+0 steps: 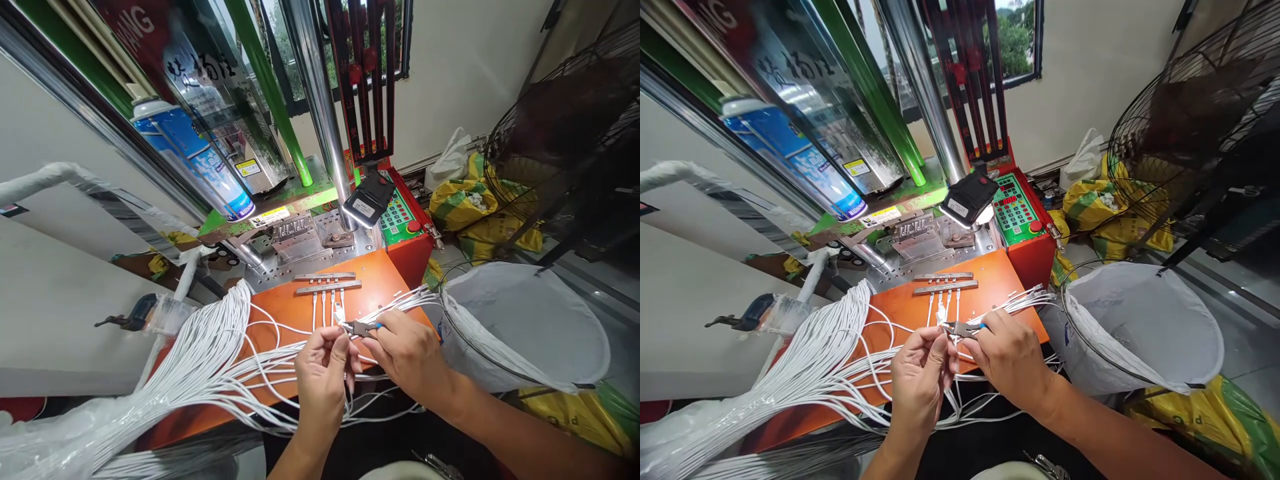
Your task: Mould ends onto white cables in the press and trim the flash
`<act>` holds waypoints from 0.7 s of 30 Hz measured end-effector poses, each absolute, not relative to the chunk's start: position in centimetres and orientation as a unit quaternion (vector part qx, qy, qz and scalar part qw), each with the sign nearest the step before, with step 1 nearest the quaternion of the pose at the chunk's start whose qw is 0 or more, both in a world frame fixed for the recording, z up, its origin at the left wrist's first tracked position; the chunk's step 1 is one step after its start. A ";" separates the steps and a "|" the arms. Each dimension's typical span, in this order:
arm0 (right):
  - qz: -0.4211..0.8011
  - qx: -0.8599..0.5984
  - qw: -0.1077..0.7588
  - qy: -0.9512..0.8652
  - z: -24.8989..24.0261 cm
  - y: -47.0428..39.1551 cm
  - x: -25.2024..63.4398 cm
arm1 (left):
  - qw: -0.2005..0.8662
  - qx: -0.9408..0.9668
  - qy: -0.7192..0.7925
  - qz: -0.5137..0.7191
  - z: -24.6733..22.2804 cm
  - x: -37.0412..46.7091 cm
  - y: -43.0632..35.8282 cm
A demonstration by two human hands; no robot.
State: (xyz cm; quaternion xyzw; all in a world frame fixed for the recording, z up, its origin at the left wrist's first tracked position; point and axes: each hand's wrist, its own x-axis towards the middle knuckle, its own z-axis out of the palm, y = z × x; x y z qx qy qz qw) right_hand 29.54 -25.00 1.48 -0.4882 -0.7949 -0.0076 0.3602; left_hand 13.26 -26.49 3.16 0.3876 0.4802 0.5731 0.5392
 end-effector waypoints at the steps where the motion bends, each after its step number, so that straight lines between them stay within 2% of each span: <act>1: -0.003 -0.485 0.357 -0.799 1.5 -25.0 29.7 | 0.536 0.391 0.482 0.572 3.3 13.2 -26.5; 6: 0.032 -0.449 0.357 -0.819 1.8 -24.7 30.7 | 0.616 0.386 0.451 0.518 4.4 12.3 -25.7; 11: -0.034 -0.450 0.351 -0.821 1.5 -24.1 32.4 | 0.732 0.318 0.412 0.440 5.4 11.9 -24.9; 21: -0.113 -0.502 0.322 -0.794 0.3 -25.0 36.5 | 0.787 0.303 0.384 0.376 5.5 14.6 -24.8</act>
